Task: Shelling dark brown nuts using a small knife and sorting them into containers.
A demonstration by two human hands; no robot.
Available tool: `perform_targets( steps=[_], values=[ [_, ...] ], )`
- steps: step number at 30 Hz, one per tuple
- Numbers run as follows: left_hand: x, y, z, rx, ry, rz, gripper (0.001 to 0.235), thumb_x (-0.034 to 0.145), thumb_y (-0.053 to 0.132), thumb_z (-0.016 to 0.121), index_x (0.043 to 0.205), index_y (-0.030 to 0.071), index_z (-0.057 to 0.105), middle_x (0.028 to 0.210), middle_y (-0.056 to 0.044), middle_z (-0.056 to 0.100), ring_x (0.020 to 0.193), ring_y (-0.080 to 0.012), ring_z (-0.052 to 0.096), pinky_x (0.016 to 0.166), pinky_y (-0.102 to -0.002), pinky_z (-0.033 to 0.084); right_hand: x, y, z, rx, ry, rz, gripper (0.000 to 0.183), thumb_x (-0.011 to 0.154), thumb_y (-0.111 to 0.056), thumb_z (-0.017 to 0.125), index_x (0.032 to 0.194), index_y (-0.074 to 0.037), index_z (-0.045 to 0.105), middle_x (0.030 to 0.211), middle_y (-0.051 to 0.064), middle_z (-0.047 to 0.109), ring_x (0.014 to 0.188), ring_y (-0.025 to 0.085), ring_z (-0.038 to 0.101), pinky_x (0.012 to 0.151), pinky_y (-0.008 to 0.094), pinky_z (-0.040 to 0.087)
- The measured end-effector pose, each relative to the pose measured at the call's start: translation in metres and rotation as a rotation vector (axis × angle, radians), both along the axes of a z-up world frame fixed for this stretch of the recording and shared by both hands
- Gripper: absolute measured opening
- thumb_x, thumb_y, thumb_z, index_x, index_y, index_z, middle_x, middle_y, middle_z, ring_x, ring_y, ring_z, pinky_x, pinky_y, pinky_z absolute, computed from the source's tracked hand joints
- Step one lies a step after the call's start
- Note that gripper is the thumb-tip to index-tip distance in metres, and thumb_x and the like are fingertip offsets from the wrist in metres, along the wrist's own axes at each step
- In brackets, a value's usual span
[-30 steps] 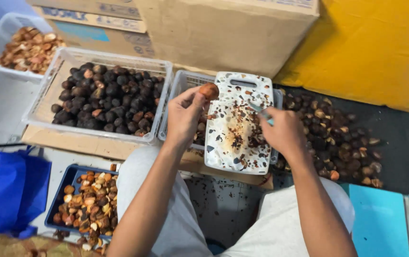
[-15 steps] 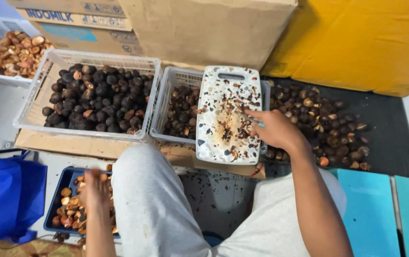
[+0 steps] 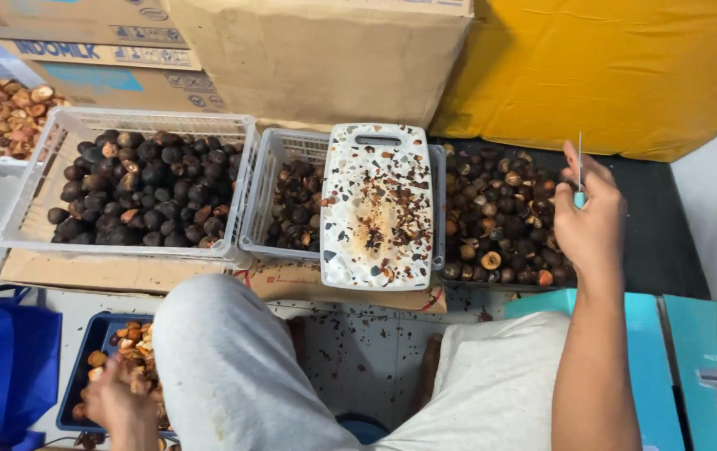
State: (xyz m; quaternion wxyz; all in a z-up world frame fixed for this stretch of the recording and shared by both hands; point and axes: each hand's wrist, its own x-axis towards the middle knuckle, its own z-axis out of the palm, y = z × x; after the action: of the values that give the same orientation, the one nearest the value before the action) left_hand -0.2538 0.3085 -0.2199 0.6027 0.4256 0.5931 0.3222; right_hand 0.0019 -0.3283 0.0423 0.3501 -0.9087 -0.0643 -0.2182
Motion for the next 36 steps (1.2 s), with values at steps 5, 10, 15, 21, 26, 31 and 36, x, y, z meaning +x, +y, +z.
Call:
perform_targets(
  steps=[5, 10, 15, 21, 26, 31, 36],
  values=[
    [0.080, -0.022, 0.140, 0.657, -0.239, -0.185, 0.014, 0.111, 0.019, 0.061, 0.121, 0.009, 0.061, 0.105, -0.006, 0.073, 0.083, -0.0116, 0.074, 0.081, -0.030, 0.052, -0.023, -0.015, 0.014, 0.217, 0.103, -0.134, 0.038, 0.106, -0.008, 0.056, 0.143, 0.003, 0.062, 0.098, 0.017, 0.065, 0.084, 0.027, 0.065, 0.081, 0.040, 0.052],
    [0.154, -0.096, 0.246, 1.024, -0.439, -0.567, 0.054, 0.113, -0.016, 0.062, 0.152, 0.007, 0.032, 0.143, -0.033, 0.061, 0.136, -0.0368, 0.059, 0.113, -0.053, 0.040, -0.035, -0.049, 0.004, 0.394, 0.219, -0.299, 0.036, 0.116, -0.022, 0.061, 0.086, -0.003, 0.065, 0.054, 0.006, 0.049, 0.049, 0.016, 0.056, 0.060, 0.029, 0.045],
    [0.235, -0.161, 0.278, 0.947, -0.440, -1.066, 0.022, 0.114, 0.010, 0.053, 0.126, -0.007, 0.060, 0.101, -0.018, 0.072, 0.097, -0.0215, 0.071, 0.090, -0.032, 0.055, -0.025, -0.091, -0.004, 0.303, 0.182, -0.128, 0.046, 0.102, 0.002, 0.060, 0.146, 0.000, 0.049, 0.120, 0.017, 0.066, 0.074, 0.027, 0.069, 0.081, 0.035, 0.053],
    [0.273, -0.195, 0.230, 0.882, -0.169, -1.173, 0.046, 0.114, 0.037, 0.057, 0.076, 0.015, 0.070, 0.069, 0.008, 0.060, 0.070, -0.0006, 0.049, 0.066, -0.023, 0.038, 0.013, -0.164, -0.066, 0.342, 0.192, -0.442, 0.024, 0.112, -0.018, 0.062, 0.091, -0.008, 0.059, 0.075, 0.004, 0.064, 0.053, 0.011, 0.057, 0.048, 0.028, 0.050],
    [0.252, -0.217, 0.218, 0.735, -0.299, -1.229, 0.020, 0.105, 0.006, 0.067, 0.123, -0.003, 0.060, 0.094, -0.018, 0.070, 0.085, -0.0213, 0.064, 0.080, -0.032, 0.050, 0.034, -0.200, -0.127, 0.175, 0.339, -0.445, 0.016, 0.094, -0.012, 0.071, 0.107, -0.004, 0.068, 0.079, 0.015, 0.067, 0.062, 0.023, 0.071, 0.058, 0.031, 0.054],
    [0.243, -0.240, 0.248, 0.581, -0.194, -1.265, 0.024, 0.113, 0.021, 0.056, 0.125, 0.003, 0.064, 0.078, -0.010, 0.071, 0.055, -0.0074, 0.042, 0.054, -0.021, 0.027, 0.051, -0.249, -0.185, -0.083, 0.529, -0.497, 0.013, 0.083, -0.009, 0.074, 0.096, -0.009, 0.077, 0.067, 0.010, 0.073, 0.071, 0.027, 0.075, 0.073, 0.036, 0.056],
    [0.243, -0.251, 0.260, 0.577, -0.190, -1.298, 0.026, 0.115, 0.023, 0.051, 0.123, 0.003, 0.066, 0.084, -0.011, 0.072, 0.054, -0.0085, 0.039, 0.050, -0.022, 0.025, 0.033, -0.228, -0.186, -0.165, 0.952, -0.457, 0.020, 0.080, -0.020, 0.071, 0.097, -0.021, 0.081, 0.067, 0.007, 0.078, 0.082, 0.028, 0.079, 0.088, 0.034, 0.056]
  ],
)
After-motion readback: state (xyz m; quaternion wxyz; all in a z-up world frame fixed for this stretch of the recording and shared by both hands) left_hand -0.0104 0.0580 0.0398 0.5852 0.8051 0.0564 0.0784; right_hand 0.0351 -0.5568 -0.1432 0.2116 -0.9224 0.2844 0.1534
